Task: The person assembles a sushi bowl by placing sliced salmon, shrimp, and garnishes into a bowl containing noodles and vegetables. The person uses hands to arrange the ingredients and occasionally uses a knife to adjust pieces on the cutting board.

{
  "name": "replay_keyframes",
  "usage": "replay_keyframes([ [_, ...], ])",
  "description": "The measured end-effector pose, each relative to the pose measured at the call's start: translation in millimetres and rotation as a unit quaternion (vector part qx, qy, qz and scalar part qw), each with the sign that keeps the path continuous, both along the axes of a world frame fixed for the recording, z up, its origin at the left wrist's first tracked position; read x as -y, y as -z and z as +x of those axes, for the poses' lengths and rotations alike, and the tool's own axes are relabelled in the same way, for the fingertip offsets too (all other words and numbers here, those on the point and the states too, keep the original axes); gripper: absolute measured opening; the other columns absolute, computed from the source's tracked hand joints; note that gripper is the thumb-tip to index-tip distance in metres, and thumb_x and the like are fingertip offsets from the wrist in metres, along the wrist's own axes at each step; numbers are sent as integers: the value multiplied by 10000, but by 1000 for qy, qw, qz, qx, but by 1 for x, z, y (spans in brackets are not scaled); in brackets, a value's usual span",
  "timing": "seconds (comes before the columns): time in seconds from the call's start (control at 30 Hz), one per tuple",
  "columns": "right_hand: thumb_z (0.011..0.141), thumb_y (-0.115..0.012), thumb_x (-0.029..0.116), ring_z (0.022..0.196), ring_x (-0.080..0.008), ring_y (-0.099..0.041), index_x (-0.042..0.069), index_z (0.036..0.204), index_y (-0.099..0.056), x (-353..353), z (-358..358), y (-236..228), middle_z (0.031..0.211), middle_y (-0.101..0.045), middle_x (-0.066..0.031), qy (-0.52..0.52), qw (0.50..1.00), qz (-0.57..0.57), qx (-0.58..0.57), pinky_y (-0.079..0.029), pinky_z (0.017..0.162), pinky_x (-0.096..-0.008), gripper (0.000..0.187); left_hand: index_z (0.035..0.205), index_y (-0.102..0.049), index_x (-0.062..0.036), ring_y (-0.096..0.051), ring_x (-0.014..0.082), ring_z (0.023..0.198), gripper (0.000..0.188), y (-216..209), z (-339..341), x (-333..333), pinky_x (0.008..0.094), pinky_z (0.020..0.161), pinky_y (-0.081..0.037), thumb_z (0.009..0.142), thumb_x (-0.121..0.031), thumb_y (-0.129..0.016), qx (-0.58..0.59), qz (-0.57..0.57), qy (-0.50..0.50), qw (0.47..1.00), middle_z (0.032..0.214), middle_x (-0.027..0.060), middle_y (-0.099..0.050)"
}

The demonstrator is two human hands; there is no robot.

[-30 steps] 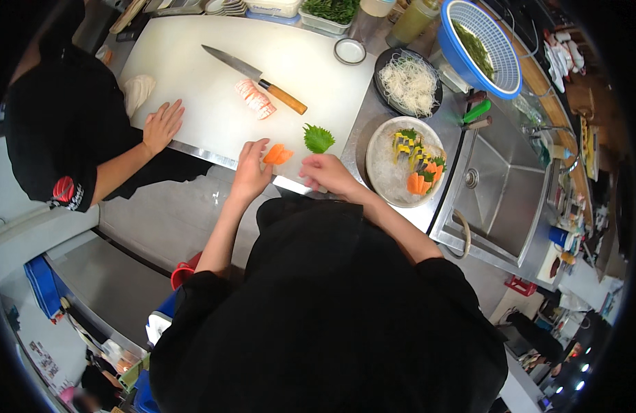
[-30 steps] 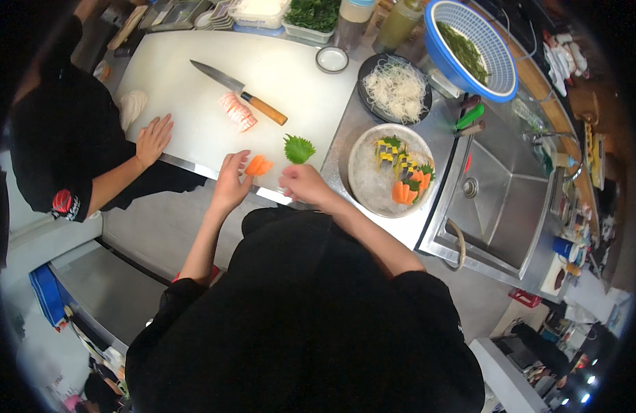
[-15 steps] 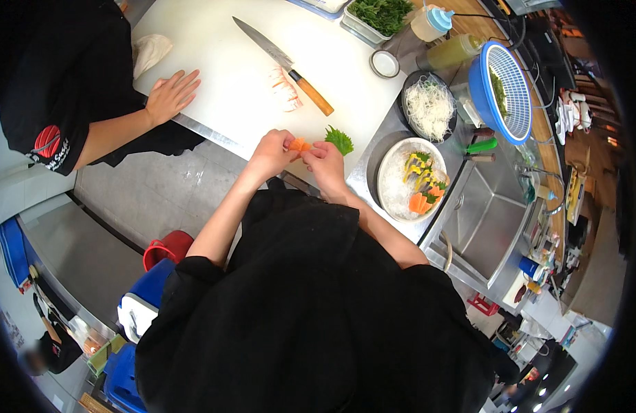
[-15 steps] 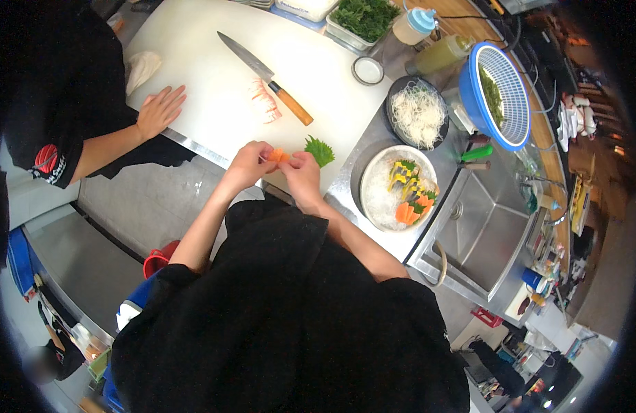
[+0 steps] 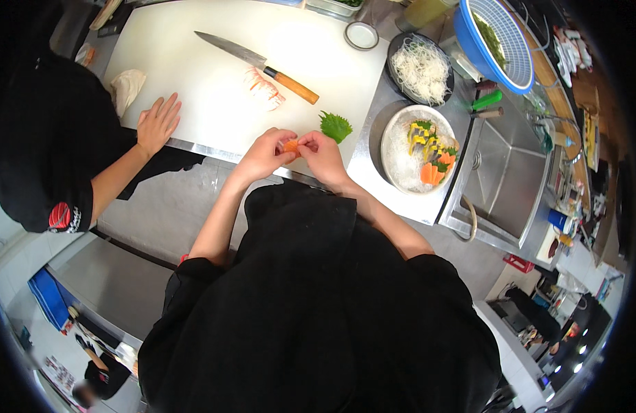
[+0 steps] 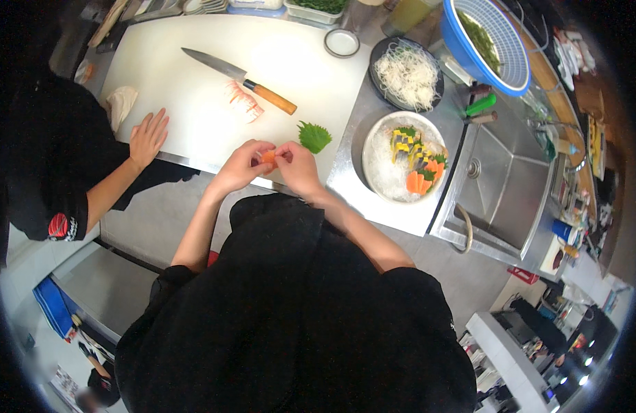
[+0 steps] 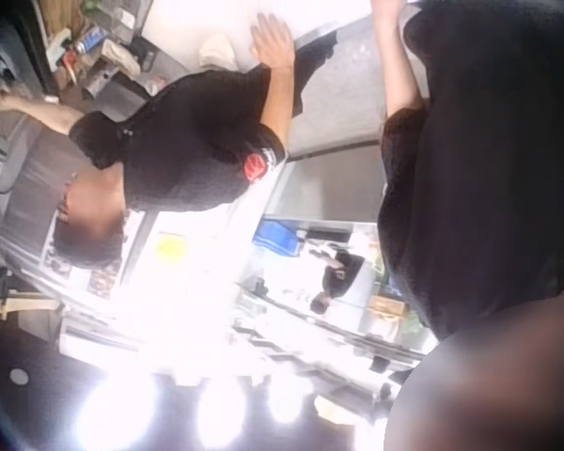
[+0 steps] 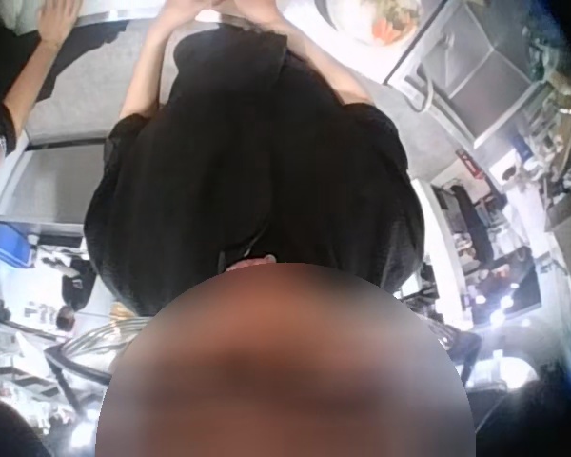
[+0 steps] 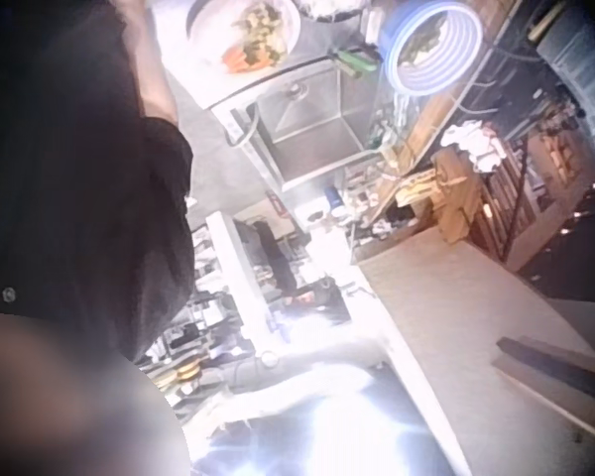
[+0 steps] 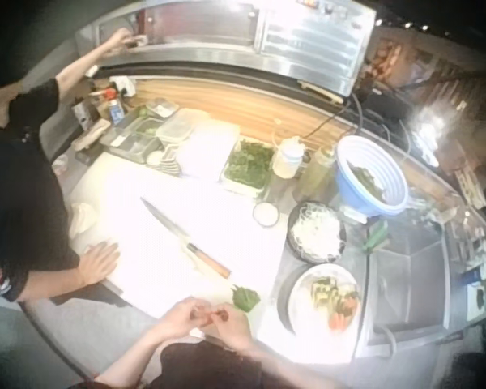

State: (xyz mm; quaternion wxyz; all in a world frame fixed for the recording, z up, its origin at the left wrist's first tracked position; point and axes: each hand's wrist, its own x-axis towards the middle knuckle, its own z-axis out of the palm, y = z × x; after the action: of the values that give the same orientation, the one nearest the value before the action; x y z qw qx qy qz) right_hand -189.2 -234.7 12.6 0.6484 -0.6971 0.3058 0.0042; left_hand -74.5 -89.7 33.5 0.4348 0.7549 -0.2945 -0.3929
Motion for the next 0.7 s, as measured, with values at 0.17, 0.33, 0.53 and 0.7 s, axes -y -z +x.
replay_keyframes([
  [0.17,942,-662,61,779,-103,-638,6,1065,-613,17,-9,-10,932,-688,-56,-22,998,62,21,-501,630,-249,142,1196,-608,15,-643,145,854,366,-4,-3,8,278,748,-533,871,-70,-756,34,17,44,998,1044,92,-635],
  [0.33,940,-698,89,792,-105,-634,12,1186,-590,48,-29,-63,1063,-674,-60,46,982,117,138,-493,621,-243,279,1157,-613,-14,-646,103,894,271,-40,-9,39,254,773,-523,912,-49,-723,-171,-89,2,981,1023,43,-688],
  [0.53,911,-749,89,806,-58,-623,4,1180,-626,93,-83,-102,983,-648,-12,37,992,74,98,-497,679,-214,307,1156,-610,14,-659,99,900,231,-58,-52,102,252,797,-527,939,-9,-686,-277,-228,-41,932,1025,70,-707],
  [0.7,897,-752,33,784,-37,-606,9,1091,-662,115,-135,-76,899,-669,9,101,988,30,110,-498,703,-207,215,1206,-613,21,-659,98,933,325,-57,-91,141,243,811,-529,899,42,-717,-238,-152,-3,959,1054,75,-705],
])
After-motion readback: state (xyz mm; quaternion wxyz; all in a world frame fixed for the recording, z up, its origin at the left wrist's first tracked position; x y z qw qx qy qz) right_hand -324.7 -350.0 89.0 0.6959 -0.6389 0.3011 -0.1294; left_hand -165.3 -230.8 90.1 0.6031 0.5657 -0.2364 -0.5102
